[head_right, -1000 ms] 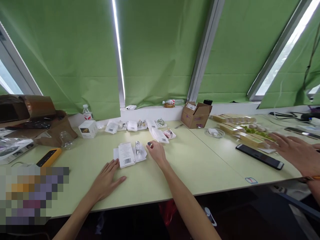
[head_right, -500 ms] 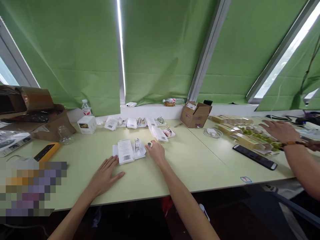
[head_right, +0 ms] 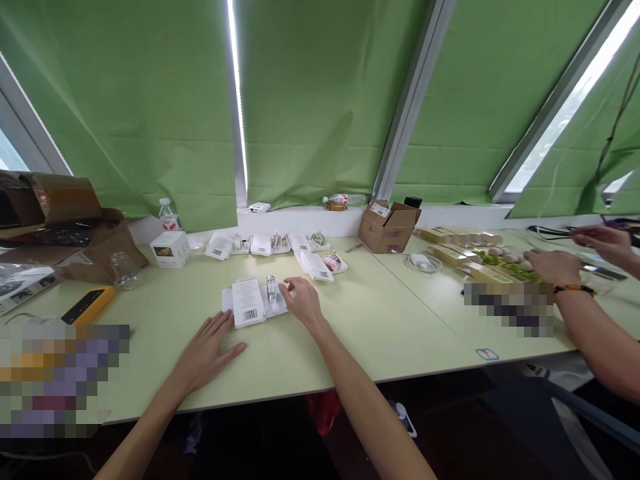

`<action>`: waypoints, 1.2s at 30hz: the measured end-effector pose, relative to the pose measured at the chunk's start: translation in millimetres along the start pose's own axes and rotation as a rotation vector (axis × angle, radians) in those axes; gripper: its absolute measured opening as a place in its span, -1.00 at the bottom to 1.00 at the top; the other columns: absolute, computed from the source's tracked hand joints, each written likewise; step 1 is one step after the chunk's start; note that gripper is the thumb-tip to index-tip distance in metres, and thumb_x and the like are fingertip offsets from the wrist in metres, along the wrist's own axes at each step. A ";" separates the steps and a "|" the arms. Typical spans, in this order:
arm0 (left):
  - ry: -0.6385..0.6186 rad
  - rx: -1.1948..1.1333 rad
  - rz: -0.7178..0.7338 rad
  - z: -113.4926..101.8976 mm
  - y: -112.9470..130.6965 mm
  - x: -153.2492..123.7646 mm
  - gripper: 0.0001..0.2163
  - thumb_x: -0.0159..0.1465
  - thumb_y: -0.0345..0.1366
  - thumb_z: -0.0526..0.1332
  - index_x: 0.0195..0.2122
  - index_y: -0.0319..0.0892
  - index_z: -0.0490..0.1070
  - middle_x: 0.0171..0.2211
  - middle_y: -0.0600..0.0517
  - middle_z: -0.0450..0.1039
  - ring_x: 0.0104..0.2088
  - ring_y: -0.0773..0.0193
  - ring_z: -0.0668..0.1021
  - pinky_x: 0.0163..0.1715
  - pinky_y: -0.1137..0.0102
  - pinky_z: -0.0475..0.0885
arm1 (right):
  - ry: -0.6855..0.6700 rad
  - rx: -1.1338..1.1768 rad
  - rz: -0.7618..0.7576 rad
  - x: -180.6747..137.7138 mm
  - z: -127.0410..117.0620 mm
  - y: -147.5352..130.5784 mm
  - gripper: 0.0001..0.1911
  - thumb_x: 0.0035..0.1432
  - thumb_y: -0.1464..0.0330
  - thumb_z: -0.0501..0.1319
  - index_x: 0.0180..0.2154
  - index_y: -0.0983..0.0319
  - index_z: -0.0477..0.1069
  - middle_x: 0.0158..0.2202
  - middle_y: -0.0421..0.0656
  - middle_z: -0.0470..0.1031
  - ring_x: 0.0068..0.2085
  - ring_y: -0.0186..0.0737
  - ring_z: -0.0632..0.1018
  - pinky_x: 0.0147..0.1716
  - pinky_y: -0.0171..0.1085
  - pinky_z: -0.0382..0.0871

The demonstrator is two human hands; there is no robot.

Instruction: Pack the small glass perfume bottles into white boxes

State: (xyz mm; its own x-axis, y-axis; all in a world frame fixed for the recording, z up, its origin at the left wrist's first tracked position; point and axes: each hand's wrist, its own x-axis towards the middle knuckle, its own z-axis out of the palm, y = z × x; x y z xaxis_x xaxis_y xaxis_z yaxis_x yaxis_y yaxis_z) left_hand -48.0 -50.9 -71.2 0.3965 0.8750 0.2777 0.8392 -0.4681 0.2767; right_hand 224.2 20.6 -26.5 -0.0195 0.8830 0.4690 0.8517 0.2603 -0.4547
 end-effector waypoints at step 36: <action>0.091 0.019 -0.037 0.2 4.0 0.6 -0.46 0.29 0.10 0.02 0.17 -0.11 0.24 0.27 0.01 0.16 0.29 0.09 0.17 0.28 0.15 0.07 | -0.047 -0.227 0.141 53.2 13.8 -19.4 -0.64 0.30 0.15 -0.02 -0.21 0.23 0.44 -0.26 -0.10 0.54 -0.23 -0.19 0.50 -0.42 -0.32 0.08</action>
State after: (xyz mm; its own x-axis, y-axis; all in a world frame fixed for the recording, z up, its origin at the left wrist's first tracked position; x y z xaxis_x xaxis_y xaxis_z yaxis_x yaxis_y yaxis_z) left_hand -44.3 -52.2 -70.1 0.3303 0.8763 0.3507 0.8598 -0.4326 0.2712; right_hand 199.4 67.9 -3.1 0.0882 0.9228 0.3749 0.9432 0.0437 -0.3295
